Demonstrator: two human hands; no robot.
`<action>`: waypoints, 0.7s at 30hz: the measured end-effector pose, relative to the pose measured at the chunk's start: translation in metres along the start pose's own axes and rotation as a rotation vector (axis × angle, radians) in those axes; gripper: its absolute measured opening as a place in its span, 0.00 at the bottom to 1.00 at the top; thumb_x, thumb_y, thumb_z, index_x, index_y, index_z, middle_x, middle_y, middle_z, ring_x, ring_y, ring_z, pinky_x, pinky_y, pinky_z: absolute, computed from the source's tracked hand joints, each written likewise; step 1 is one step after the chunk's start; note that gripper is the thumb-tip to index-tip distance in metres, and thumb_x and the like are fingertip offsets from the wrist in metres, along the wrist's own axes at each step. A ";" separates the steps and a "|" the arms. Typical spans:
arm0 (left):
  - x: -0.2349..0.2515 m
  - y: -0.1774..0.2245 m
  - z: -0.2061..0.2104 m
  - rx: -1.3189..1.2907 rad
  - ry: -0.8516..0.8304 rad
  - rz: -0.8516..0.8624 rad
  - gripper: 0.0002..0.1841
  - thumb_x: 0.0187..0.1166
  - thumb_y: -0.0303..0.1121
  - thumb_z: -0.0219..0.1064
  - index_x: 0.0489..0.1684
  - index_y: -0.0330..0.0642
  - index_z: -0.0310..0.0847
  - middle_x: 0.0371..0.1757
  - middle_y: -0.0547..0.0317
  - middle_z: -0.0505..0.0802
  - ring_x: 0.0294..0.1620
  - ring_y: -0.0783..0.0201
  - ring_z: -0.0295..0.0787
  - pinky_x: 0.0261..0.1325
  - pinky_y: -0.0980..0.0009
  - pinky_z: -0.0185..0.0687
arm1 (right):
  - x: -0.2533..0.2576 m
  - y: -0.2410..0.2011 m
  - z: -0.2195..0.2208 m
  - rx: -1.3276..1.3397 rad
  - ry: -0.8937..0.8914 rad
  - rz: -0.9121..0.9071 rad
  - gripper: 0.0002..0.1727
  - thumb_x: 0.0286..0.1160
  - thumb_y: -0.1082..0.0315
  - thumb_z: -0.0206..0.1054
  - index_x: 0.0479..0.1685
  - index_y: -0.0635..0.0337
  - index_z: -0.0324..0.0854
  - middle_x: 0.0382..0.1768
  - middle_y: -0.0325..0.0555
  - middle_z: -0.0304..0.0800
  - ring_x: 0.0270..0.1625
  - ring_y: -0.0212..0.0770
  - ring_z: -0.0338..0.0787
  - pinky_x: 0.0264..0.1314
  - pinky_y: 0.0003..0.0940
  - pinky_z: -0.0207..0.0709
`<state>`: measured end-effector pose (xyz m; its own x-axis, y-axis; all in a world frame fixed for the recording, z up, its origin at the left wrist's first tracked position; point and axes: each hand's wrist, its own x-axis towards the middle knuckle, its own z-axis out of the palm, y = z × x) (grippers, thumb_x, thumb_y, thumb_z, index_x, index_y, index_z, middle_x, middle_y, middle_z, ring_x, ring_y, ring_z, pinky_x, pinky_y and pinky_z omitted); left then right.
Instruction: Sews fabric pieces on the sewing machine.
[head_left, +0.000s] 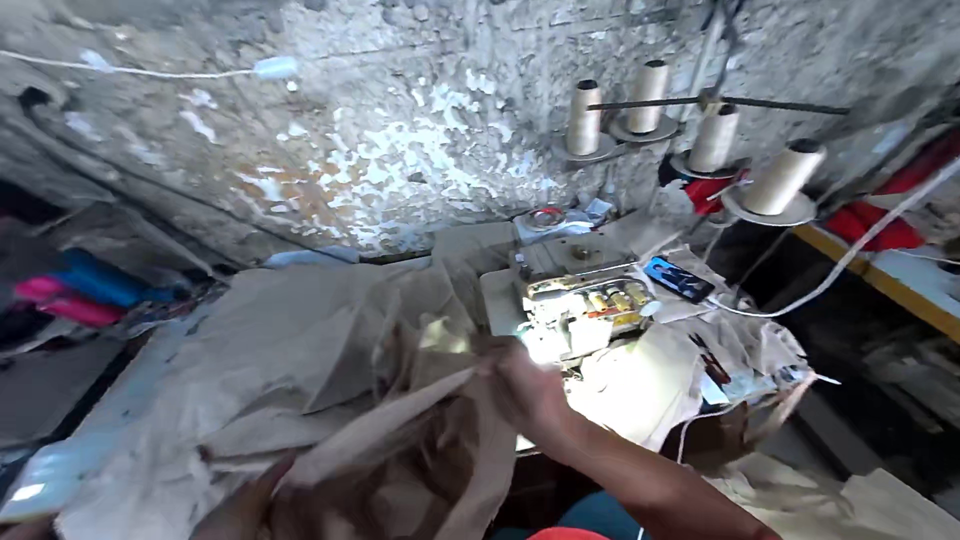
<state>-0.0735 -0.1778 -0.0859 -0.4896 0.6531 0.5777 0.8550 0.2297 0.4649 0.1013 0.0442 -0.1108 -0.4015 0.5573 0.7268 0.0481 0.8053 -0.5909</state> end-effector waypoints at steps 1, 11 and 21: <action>0.022 0.010 0.008 -0.029 -0.025 -0.003 0.18 0.88 0.27 0.54 0.60 0.18 0.81 0.56 0.29 0.90 0.58 0.55 0.88 0.66 0.66 0.79 | -0.010 0.009 -0.006 0.095 -0.023 0.156 0.09 0.78 0.73 0.64 0.45 0.70 0.86 0.35 0.50 0.94 0.31 0.37 0.92 0.34 0.33 0.86; 0.140 0.051 0.193 -0.052 -0.599 -0.043 0.16 0.90 0.26 0.54 0.65 0.33 0.85 0.63 0.33 0.90 0.66 0.35 0.86 0.70 0.38 0.75 | -0.081 0.103 -0.021 0.464 0.208 1.196 0.03 0.79 0.79 0.63 0.44 0.70 0.80 0.32 0.45 0.84 0.34 0.32 0.85 0.39 0.28 0.81; 0.151 0.055 0.211 0.022 -0.698 -0.082 0.16 0.90 0.27 0.54 0.67 0.36 0.85 0.66 0.36 0.89 0.67 0.37 0.86 0.69 0.38 0.75 | -0.088 0.113 -0.021 0.621 0.197 1.222 0.03 0.81 0.79 0.62 0.44 0.67 0.80 0.33 0.44 0.87 0.34 0.31 0.88 0.38 0.26 0.83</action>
<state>-0.0647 0.0853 -0.1145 -0.3348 0.9419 -0.0275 0.8267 0.3077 0.4711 0.1615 0.0903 -0.2337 -0.2628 0.8975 -0.3541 -0.1596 -0.4024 -0.9015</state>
